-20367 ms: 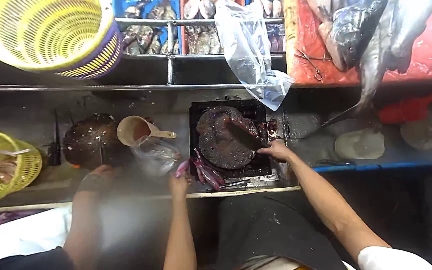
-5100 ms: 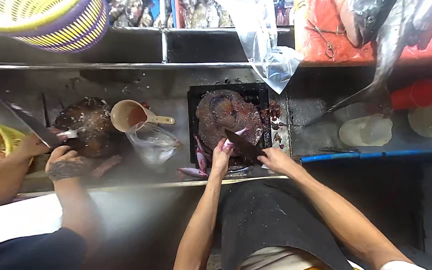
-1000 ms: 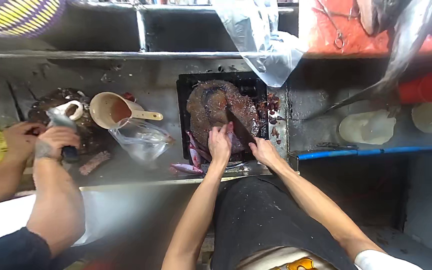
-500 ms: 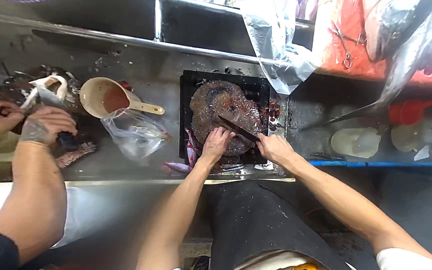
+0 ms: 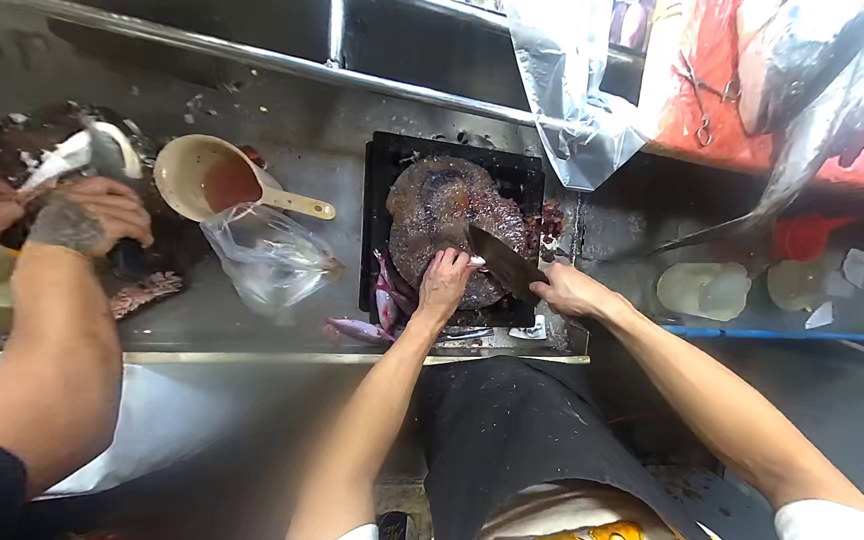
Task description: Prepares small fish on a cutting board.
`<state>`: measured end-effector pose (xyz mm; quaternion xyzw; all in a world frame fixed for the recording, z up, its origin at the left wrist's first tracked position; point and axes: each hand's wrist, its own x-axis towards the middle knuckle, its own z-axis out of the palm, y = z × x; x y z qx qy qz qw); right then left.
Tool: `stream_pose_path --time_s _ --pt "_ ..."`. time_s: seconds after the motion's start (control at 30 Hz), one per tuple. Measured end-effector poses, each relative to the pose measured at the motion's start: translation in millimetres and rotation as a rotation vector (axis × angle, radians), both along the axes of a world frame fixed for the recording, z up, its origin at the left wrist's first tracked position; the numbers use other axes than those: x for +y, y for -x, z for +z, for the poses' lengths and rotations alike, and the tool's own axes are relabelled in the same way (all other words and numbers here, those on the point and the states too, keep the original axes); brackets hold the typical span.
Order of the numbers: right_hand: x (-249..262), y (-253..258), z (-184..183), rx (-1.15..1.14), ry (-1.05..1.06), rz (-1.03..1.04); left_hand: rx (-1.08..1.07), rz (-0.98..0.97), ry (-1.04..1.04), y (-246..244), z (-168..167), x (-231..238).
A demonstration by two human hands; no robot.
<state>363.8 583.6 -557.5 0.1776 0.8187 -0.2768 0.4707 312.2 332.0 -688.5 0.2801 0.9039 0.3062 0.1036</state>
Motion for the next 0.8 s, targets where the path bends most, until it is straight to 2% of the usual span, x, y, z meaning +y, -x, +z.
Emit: stream_pose_path --time_s 0.17,0.27,0.37,0.6,0.7,0.8 --pt "22.7 -25.9 39.7 0.159 -0.093 0.243 0.026 -0.087 0.092 7.8 -1.1 0.1" --pt "16.4 -32.6 49.3 0.228 -0.305 0.406 0.013 -0.168 0.188 13.3 0.6 5.6" --pt "7.6 -39.3 52.1 0.201 -0.451 0.518 -0.014 -0.195 0.222 17.7 3.7 12.3" --pt "-2.4 -39.0 68.2 0.219 -0.53 0.695 -0.02 -0.172 0.226 15.1 4.0 17.1" --pt "-10.2 -28.0 64.5 0.286 -0.549 0.734 -0.038 -0.186 0.238 16.7 6.6 18.4" --pt "-19.9 -11.1 71.6 0.246 -0.544 0.746 -0.068 -0.179 0.262 18.6 9.1 21.2"
